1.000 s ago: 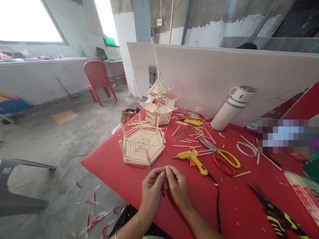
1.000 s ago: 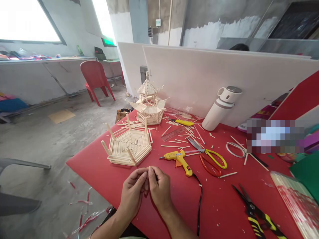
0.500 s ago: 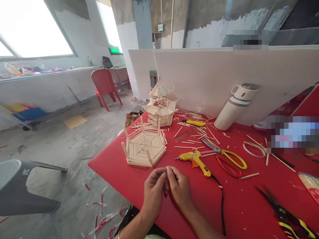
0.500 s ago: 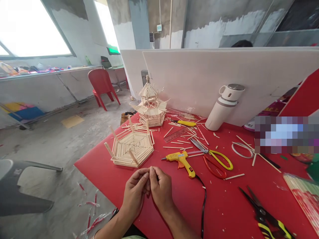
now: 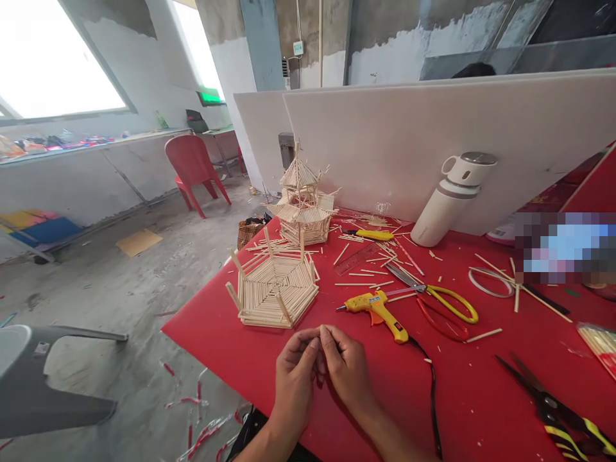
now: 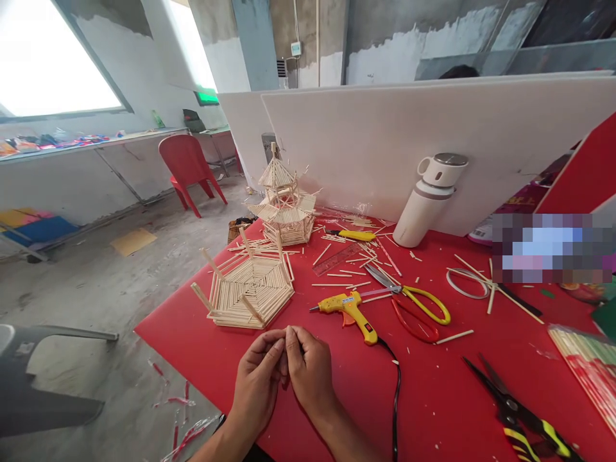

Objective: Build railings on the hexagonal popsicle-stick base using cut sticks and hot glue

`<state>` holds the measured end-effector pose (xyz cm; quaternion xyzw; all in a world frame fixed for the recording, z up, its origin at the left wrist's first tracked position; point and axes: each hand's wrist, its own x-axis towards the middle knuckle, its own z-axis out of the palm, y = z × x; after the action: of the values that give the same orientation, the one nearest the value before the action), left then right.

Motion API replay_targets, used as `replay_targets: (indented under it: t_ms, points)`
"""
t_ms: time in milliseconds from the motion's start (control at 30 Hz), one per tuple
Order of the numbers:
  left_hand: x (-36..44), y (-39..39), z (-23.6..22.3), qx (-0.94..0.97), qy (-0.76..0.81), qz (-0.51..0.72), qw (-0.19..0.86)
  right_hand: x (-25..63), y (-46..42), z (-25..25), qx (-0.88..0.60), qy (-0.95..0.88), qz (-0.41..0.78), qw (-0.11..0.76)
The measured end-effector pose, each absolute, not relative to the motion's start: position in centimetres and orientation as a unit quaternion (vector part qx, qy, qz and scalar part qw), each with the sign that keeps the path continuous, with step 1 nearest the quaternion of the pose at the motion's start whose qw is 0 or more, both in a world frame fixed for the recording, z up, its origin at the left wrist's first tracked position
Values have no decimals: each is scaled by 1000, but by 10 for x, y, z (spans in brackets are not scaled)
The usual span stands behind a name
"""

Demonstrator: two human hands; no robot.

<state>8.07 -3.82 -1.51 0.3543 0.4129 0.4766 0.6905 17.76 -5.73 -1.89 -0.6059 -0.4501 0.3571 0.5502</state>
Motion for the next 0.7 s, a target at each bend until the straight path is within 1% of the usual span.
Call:
replay_targets:
  t_ms: [133,267,700]
  points:
    - [81,-38,-19,347,418,471,694,177,-56,-19,-620,-443,342,550]
    - [83,-35,-19,357,424,469,688,177,-53,-17,-613,-437,357,553]
    - [85,-36,-21,342,406,493,689,177,-57,-25,-635,-444,354,524]
